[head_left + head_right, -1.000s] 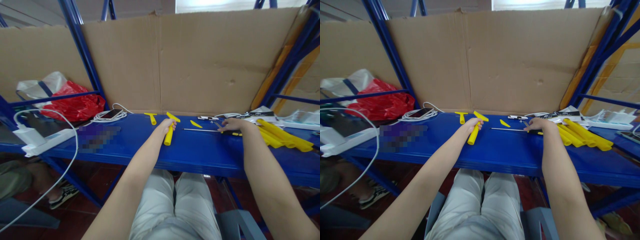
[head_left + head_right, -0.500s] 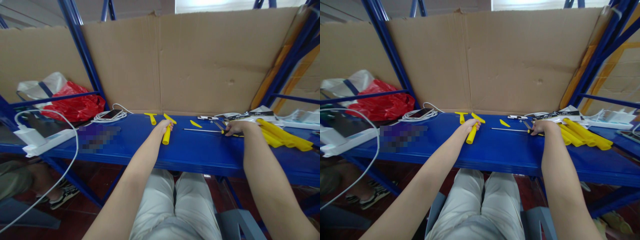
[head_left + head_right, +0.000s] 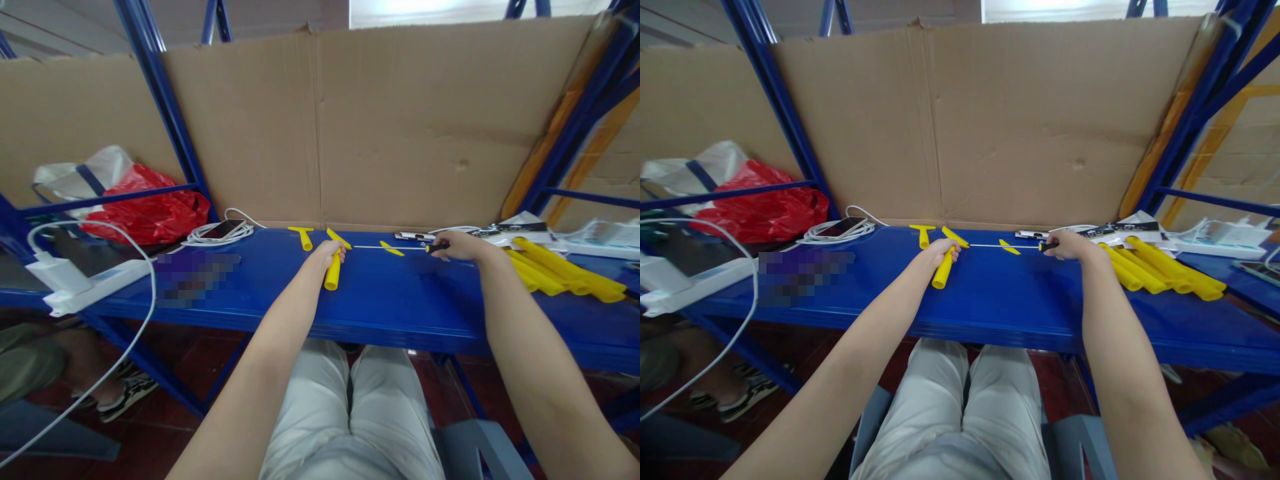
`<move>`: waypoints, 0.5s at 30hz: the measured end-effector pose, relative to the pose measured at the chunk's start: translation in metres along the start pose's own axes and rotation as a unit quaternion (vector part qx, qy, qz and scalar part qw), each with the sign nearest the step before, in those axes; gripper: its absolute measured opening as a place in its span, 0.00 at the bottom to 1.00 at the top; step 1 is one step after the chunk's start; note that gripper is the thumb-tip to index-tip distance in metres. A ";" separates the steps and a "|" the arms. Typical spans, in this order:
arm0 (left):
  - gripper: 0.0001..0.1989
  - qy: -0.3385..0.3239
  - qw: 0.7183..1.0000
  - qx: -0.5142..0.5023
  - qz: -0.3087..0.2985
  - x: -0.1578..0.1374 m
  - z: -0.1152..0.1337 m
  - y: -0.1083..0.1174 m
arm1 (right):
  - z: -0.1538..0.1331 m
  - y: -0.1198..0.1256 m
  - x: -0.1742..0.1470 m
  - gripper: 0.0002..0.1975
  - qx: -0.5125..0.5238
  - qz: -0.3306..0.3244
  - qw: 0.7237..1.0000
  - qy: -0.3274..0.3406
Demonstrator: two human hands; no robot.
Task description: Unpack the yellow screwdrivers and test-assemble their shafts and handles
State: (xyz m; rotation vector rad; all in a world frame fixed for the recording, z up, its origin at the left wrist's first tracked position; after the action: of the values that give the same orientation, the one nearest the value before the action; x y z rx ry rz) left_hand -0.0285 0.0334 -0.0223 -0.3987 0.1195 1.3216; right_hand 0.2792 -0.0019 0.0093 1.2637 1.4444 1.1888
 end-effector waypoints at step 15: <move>0.11 0.001 0.999 0.045 0.013 -0.003 0.000 -0.002 | -0.005 0.003 -0.002 0.06 -0.003 0.040 0.999 -0.014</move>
State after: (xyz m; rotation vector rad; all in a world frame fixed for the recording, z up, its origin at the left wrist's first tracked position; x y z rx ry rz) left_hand -0.0273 0.0300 -0.0206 -0.3242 0.1859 1.3369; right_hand 0.2751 -0.0039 0.0129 1.3394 1.3803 1.2238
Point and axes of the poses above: each hand's wrist, its own x-axis towards the middle knuckle, its own y-axis out of the back of the hand, z = x × y, the point moved 2 cm from there along x, towards the middle knuckle, and after that the axes turned 7 degrees about -z, right-handed, at the moved point
